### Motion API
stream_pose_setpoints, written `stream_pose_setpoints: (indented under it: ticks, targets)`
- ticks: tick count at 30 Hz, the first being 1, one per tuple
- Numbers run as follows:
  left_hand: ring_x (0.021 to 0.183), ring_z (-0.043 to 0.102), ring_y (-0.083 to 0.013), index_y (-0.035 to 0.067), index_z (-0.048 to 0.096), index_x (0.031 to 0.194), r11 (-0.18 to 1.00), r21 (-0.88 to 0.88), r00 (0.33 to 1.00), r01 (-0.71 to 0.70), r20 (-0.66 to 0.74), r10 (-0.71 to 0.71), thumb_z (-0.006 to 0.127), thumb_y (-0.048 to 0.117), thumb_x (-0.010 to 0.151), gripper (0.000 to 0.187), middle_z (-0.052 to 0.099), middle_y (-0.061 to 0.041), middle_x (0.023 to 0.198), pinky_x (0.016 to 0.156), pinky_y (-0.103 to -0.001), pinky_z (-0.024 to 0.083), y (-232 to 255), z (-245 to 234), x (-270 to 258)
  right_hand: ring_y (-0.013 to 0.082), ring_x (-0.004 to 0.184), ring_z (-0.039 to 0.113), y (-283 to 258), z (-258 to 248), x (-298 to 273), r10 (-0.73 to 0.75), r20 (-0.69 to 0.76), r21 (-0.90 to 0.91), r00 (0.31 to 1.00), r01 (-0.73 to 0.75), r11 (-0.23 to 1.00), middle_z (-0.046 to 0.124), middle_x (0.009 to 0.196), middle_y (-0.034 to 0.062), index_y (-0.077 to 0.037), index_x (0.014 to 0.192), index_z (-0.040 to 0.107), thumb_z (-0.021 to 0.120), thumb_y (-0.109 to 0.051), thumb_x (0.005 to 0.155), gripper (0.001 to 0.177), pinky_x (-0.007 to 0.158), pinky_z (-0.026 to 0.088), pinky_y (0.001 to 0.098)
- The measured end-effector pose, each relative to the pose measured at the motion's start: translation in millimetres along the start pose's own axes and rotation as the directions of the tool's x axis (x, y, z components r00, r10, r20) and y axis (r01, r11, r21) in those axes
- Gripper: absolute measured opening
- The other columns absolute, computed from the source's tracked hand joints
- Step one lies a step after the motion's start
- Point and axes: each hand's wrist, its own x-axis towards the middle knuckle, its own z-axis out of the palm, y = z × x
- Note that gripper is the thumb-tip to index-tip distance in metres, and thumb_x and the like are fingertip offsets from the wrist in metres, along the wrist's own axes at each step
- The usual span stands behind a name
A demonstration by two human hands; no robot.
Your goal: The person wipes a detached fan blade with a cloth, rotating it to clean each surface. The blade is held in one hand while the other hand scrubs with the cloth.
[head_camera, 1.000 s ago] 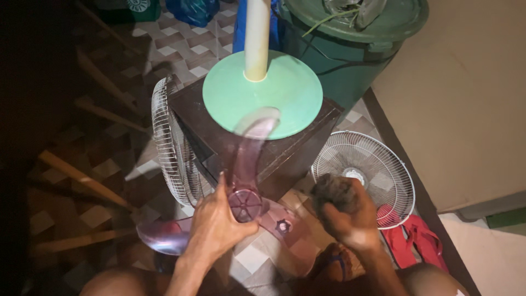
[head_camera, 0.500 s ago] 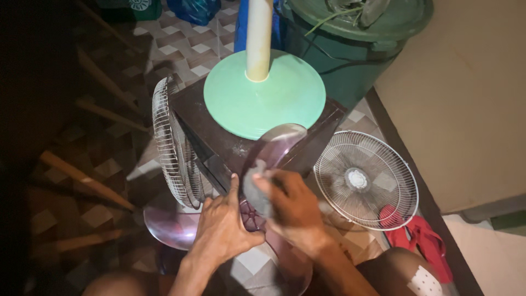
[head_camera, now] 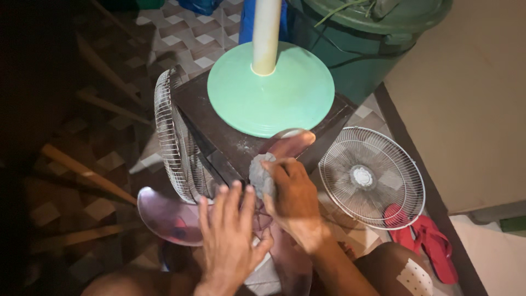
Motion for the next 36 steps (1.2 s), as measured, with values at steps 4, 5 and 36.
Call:
stream_pose_setpoints:
  ticks: [4,5,36]
  targets:
    - [0.13,0.046,-0.0345,0.012,0.065,0.131,0.999,0.025,0.983,-0.041,-0.18,0.045,0.073,0.029,0.078,0.056,0.054,-0.015,0.141,0.112,-0.058,0.031,16,14,-29,0.0357,0.099,0.063,3,3,-1,0.12,0.038,-0.008,0.992,-0.119,0.993,0.062,0.105,0.0143,-0.008,0.124,0.066,0.079,-0.008,0.074,0.051,0.082,0.054,0.0437]
    - [0.127,0.047,-0.0338,0.012,0.068,0.127,0.998,0.008,0.975,-0.055,-0.216,0.056,0.073,0.028,0.08,0.049,0.055,-0.014,0.139,0.11,-0.057,0.033,17,16,-33,0.0359,0.101,0.063,4,3,-1,0.105,0.022,0.005,0.994,-0.105,0.994,0.062,0.106,0.0144,-0.008,0.123,0.066,0.079,-0.008,0.074,0.052,0.083,0.054,0.0439]
    - [0.058,0.055,-0.0077,0.011,0.057,0.095,-0.067,-0.755,0.5,0.652,0.495,-0.711,0.073,0.03,0.087,0.026,0.055,0.002,0.07,0.051,-0.026,0.051,13,39,-41,0.0403,0.097,0.063,5,18,-13,0.078,-0.148,-0.037,0.986,-0.084,0.996,0.062,0.106,0.0178,-0.009,0.12,0.065,0.076,-0.011,0.08,0.041,0.082,0.052,0.0467]
